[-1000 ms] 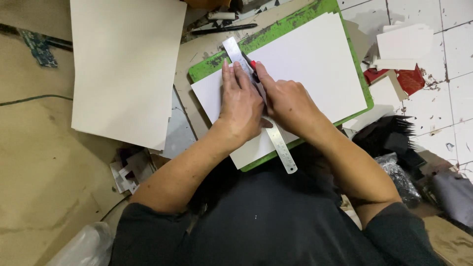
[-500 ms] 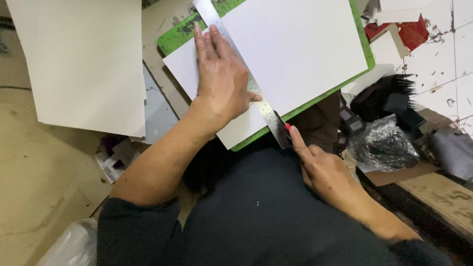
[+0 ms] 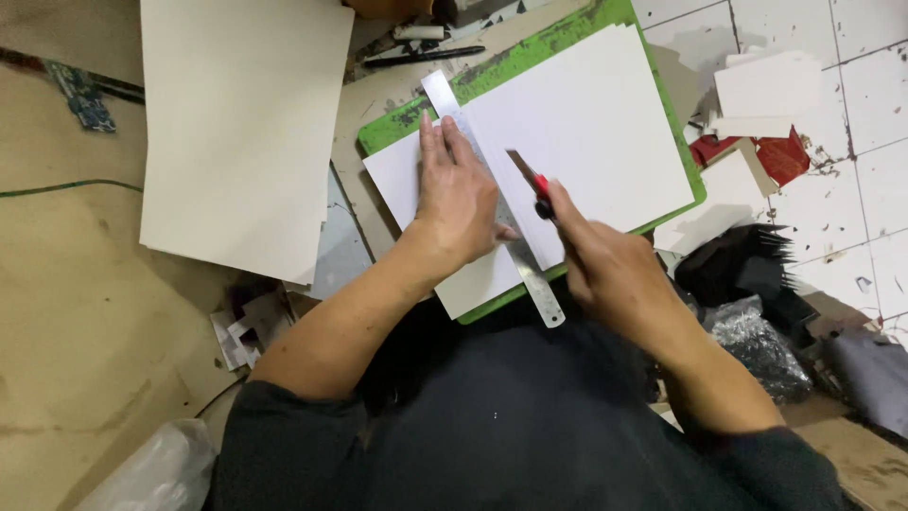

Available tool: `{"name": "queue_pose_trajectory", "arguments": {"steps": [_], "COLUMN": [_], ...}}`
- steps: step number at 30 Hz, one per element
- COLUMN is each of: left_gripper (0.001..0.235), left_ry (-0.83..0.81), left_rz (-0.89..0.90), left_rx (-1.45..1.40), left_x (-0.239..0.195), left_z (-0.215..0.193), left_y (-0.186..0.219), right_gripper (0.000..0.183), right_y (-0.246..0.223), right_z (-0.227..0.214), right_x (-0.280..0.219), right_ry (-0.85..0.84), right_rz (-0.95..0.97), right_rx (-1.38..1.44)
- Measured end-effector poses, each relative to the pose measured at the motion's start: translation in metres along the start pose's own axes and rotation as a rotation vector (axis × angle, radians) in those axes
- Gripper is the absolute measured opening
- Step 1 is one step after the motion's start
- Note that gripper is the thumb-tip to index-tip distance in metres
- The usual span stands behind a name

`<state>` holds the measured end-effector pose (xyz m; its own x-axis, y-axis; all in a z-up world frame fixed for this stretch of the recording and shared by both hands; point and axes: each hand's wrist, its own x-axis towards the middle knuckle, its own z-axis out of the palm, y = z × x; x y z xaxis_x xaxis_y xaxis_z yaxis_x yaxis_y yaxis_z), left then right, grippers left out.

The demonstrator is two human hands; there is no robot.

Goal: Cutting white material sheets using a metal ruler and a utility knife on a cutting mat

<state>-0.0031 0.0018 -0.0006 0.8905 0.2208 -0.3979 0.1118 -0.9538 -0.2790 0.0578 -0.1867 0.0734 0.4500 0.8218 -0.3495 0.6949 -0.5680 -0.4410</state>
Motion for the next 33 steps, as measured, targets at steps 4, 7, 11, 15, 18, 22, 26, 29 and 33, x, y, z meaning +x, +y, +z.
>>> {"name": "queue_pose_trajectory", "arguments": {"steps": [4, 7, 11, 15, 18, 22, 26, 29, 33], "left_gripper": [0.126, 0.129, 0.134, 0.117, 0.134, 0.132, 0.130, 0.130, 0.128], "left_ry": [0.081, 0.115, 0.117, 0.099, 0.108, 0.029, 0.022, -0.011, -0.056], "left_rz": [-0.029, -0.019, -0.008, -0.006, -0.023, 0.027, 0.010, 0.014, 0.021], "left_rx": [-0.020, -0.247, -0.232, -0.057, 0.002, -0.010, 0.010, -0.003, -0.051], "left_x": [-0.001, -0.007, -0.004, 0.006, 0.002, 0.003, 0.001, 0.001, -0.003], "left_z": [0.002, -0.008, -0.005, 0.017, 0.014, 0.014, 0.010, 0.006, -0.005], "left_y": [0.002, -0.002, -0.003, 0.006, 0.004, 0.001, 0.000, 0.000, -0.006], "right_gripper": [0.073, 0.066, 0.069, 0.083, 0.072, 0.084, 0.085, 0.086, 0.091], "right_y": [0.006, 0.001, 0.000, -0.004, 0.014, 0.016, 0.025, 0.030, 0.023], "right_z": [0.026, 0.026, 0.024, 0.025, 0.046, 0.055, 0.071, 0.070, 0.020], "right_x": [0.084, 0.109, 0.109, 0.077, 0.006, -0.072, -0.115, -0.118, -0.099], "right_ry": [0.086, 0.134, 0.024, -0.086, -0.117, -0.301, -0.282, -0.345, -0.327], "right_rz": [-0.143, -0.150, -0.166, -0.133, -0.097, 0.139, 0.071, 0.122, 0.124], "right_rx": [-0.017, -0.055, -0.064, 0.045, 0.009, 0.025, -0.061, -0.107, -0.062]}}
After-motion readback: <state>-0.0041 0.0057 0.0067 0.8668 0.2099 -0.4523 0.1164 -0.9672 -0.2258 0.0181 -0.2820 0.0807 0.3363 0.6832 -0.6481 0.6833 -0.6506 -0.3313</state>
